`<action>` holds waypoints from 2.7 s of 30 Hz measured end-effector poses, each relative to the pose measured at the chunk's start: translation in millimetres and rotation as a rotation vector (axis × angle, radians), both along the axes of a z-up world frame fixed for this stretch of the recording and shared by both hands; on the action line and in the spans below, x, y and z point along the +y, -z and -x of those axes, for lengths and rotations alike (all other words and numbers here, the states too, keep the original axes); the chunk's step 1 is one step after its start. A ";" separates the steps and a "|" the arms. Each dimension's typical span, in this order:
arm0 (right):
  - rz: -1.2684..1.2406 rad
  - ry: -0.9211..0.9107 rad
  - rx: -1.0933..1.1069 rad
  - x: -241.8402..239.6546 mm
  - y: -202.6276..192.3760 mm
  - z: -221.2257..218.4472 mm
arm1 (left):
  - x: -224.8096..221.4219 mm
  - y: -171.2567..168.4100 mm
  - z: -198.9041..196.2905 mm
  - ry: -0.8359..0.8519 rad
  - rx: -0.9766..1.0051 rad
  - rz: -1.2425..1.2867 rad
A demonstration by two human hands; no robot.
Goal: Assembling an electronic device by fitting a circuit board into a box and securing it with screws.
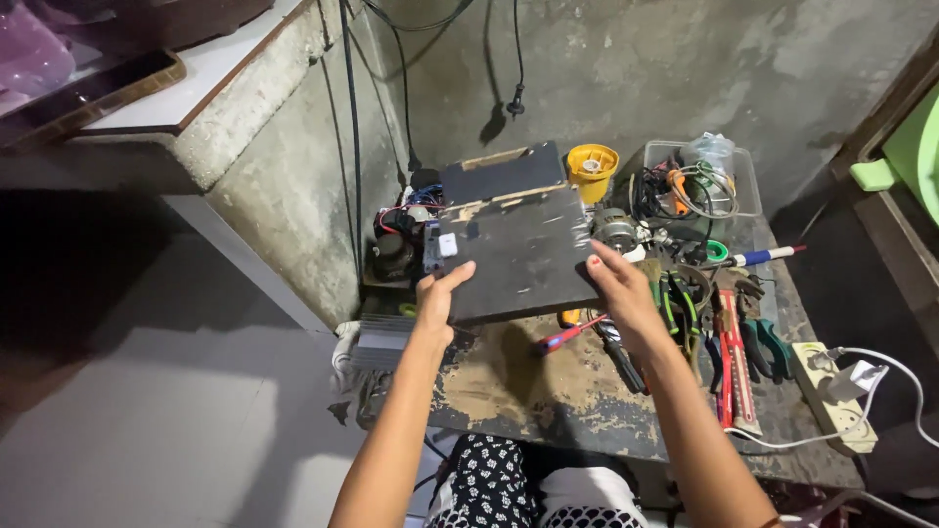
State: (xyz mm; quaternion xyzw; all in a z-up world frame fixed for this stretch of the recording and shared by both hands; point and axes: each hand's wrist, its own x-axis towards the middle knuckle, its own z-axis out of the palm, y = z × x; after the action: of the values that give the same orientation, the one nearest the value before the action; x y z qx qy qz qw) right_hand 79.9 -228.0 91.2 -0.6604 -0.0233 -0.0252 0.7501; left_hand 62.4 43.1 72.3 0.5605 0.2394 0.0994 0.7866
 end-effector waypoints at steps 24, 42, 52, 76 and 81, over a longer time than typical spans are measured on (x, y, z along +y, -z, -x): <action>1.404 0.038 -0.459 -26.9 186.5 -7.5 | 92.2 136.3 70.5 -0.189 0.248 0.014; 1.176 0.197 0.069 -41.8 170.0 93.5 | -64.5 129.0 73.4 0.169 0.390 -0.027; 1.264 0.171 0.099 -37.7 157.0 93.9 | -25.6 148.6 65.6 0.430 0.508 -0.259; 1.196 0.144 0.272 -28.0 124.3 113.1 | 38.7 182.7 7.3 0.336 0.433 -1.510; 0.957 0.351 0.196 -46.3 148.3 122.0 | 16.2 164.3 32.5 -0.015 0.147 -0.565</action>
State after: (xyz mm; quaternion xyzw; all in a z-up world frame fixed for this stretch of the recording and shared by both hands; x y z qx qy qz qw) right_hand -42.2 -274.3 -57.1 -0.9227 0.1492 -0.0754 0.3474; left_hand 29.9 59.3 -92.0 0.7611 0.2628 0.1271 0.5792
